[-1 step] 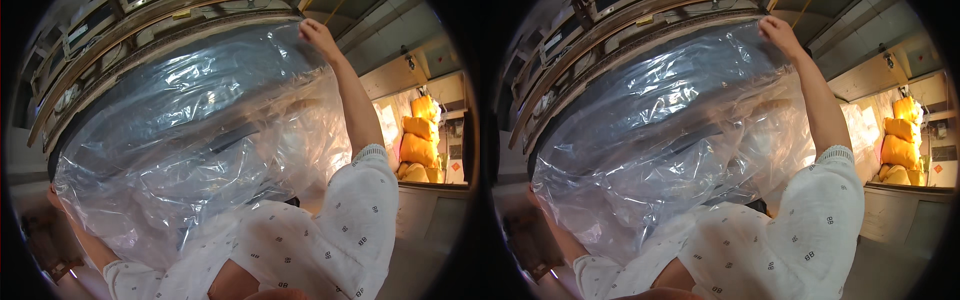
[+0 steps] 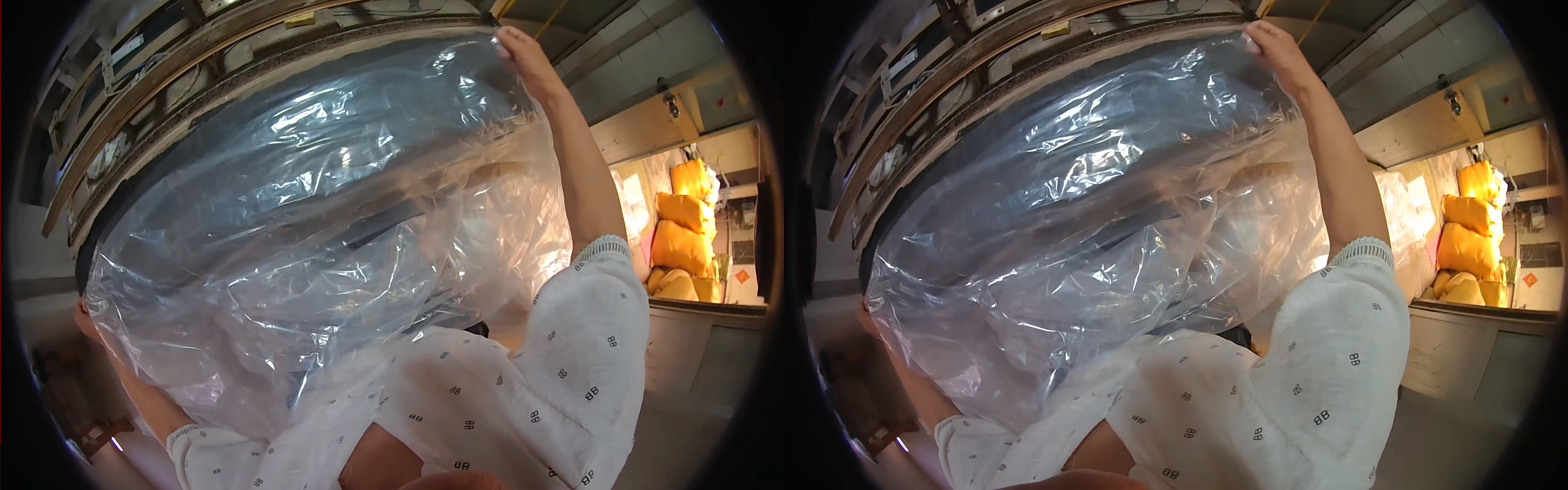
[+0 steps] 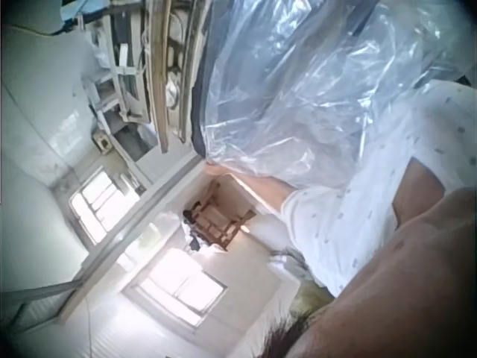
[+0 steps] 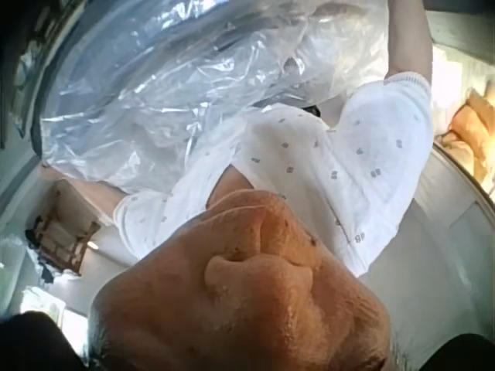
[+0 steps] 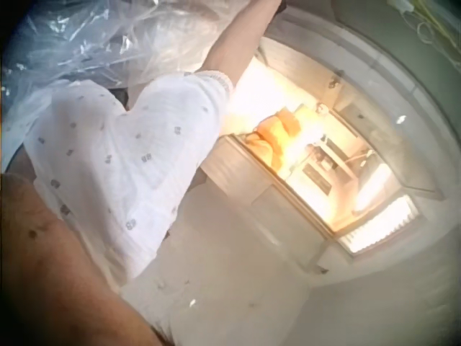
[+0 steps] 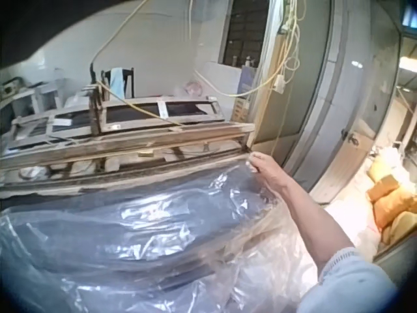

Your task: Wrap a large component or product in protective plastic sheeting.

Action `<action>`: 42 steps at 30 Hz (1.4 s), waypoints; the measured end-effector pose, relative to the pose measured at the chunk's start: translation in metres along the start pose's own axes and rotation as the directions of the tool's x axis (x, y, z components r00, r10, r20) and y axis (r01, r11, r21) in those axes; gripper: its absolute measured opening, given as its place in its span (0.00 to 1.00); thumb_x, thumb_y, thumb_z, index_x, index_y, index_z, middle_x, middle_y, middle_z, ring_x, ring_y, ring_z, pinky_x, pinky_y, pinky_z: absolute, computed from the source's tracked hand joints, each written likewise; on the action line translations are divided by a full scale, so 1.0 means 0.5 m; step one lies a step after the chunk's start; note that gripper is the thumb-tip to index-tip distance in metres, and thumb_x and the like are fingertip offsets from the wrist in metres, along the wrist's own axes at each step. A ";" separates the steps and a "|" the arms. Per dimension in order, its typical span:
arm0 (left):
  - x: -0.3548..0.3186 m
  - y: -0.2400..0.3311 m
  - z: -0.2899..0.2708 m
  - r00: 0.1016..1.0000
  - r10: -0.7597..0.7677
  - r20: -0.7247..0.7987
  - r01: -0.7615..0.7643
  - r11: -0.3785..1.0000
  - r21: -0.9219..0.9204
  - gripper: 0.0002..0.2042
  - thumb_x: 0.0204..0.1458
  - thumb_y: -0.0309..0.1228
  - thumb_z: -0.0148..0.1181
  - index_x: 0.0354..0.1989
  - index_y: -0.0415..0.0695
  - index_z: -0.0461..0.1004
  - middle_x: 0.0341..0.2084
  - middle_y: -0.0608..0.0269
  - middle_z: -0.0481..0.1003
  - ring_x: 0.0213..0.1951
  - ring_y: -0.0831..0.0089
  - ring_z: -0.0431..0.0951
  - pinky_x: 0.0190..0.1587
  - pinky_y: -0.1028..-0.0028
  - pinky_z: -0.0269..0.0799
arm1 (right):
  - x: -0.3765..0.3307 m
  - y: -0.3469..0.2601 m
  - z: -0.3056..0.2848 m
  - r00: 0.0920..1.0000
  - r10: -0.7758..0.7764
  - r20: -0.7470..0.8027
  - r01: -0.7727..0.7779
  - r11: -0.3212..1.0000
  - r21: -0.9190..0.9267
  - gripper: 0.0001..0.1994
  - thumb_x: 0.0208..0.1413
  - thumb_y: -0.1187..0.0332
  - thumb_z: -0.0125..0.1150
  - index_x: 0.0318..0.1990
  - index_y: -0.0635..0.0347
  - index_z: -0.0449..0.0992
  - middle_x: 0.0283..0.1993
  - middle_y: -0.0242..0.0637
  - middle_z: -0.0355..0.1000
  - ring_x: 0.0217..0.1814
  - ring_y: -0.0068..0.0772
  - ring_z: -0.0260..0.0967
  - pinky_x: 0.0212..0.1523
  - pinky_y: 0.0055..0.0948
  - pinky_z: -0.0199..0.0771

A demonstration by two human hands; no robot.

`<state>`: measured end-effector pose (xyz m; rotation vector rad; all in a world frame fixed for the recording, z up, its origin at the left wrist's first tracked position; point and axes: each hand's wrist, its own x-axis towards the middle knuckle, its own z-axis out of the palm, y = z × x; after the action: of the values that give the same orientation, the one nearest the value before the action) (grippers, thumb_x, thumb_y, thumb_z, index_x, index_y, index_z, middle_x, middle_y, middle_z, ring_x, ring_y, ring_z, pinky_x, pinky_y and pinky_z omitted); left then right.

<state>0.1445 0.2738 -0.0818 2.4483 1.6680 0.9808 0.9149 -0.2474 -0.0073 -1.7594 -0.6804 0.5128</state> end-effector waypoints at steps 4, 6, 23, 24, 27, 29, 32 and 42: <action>0.027 -0.227 -0.049 0.978 -0.038 -0.207 0.053 0.996 0.067 0.16 0.50 0.41 0.56 0.38 0.41 0.76 0.35 0.53 0.75 0.37 0.62 0.74 0.42 0.69 0.66 | 0.069 0.062 0.068 0.944 -0.327 0.048 0.258 0.638 -0.725 0.12 0.48 0.58 0.58 0.33 0.56 0.76 0.28 0.33 0.72 0.30 0.30 0.69 0.35 0.28 0.68; 0.018 -0.221 -0.065 0.973 -0.052 -0.226 0.060 0.998 0.029 0.17 0.51 0.42 0.55 0.40 0.42 0.76 0.36 0.54 0.75 0.38 0.63 0.73 0.43 0.70 0.66 | 0.073 0.057 0.091 0.941 -0.337 0.001 0.229 0.637 -0.736 0.12 0.48 0.58 0.58 0.33 0.55 0.76 0.28 0.34 0.73 0.31 0.32 0.69 0.36 0.29 0.68; -0.143 -0.093 -0.263 0.812 -0.576 0.089 0.456 0.531 -0.714 0.19 0.55 0.40 0.54 0.51 0.45 0.67 0.49 0.66 0.66 0.52 0.73 0.64 0.51 0.73 0.63 | 0.142 -0.001 -0.004 0.912 -0.398 -0.104 0.371 0.904 -0.213 0.11 0.52 0.63 0.59 0.41 0.56 0.75 0.40 0.27 0.71 0.44 0.22 0.66 0.49 0.20 0.62; -0.092 -0.101 -0.271 0.855 -0.511 0.094 0.376 0.484 -0.790 0.17 0.55 0.40 0.53 0.50 0.46 0.67 0.47 0.65 0.67 0.51 0.74 0.65 0.51 0.74 0.64 | 0.161 -0.030 -0.047 0.903 -0.387 -0.186 0.371 0.921 -0.116 0.11 0.53 0.64 0.59 0.43 0.56 0.74 0.41 0.30 0.71 0.46 0.23 0.66 0.49 0.20 0.63; 0.018 -0.018 -0.237 0.938 -0.347 0.013 0.150 0.371 -0.916 0.11 0.54 0.38 0.55 0.43 0.47 0.71 0.37 0.71 0.72 0.36 0.80 0.69 0.39 0.79 0.67 | 0.144 -0.122 -0.055 0.926 -0.108 -0.362 0.268 0.862 0.431 0.06 0.55 0.69 0.55 0.38 0.59 0.71 0.35 0.34 0.70 0.34 0.23 0.68 0.39 0.22 0.69; 0.121 -0.124 -0.156 0.966 -0.255 -0.052 0.147 0.699 -0.700 0.11 0.53 0.37 0.56 0.40 0.45 0.74 0.32 0.69 0.74 0.34 0.81 0.71 0.38 0.80 0.65 | 0.207 0.006 -0.116 0.948 -0.299 -0.106 0.303 0.953 0.025 0.06 0.55 0.69 0.55 0.38 0.60 0.70 0.33 0.33 0.70 0.34 0.21 0.67 0.38 0.19 0.67; 0.139 -0.113 0.057 0.975 -0.198 -0.095 0.157 0.932 -0.328 0.12 0.52 0.37 0.58 0.39 0.43 0.76 0.31 0.68 0.75 0.35 0.81 0.71 0.39 0.82 0.65 | 0.210 0.187 -0.063 0.882 -0.368 -0.295 0.334 0.929 -0.162 0.07 0.53 0.68 0.56 0.36 0.60 0.72 0.32 0.29 0.70 0.35 0.18 0.65 0.39 0.18 0.64; 0.254 -0.062 0.131 0.936 -0.349 -0.038 0.311 0.874 -0.374 0.15 0.49 0.41 0.60 0.40 0.46 0.78 0.37 0.69 0.77 0.42 0.80 0.72 0.47 0.81 0.62 | 0.216 0.148 0.002 0.899 -0.277 -0.339 0.254 0.961 -0.111 0.11 0.51 0.65 0.60 0.37 0.62 0.76 0.34 0.26 0.71 0.37 0.17 0.63 0.41 0.17 0.62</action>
<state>0.1811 0.4151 -0.0840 1.8333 1.6756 1.2466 1.0081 -0.1893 -0.0786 -1.7239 -0.6716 -0.0157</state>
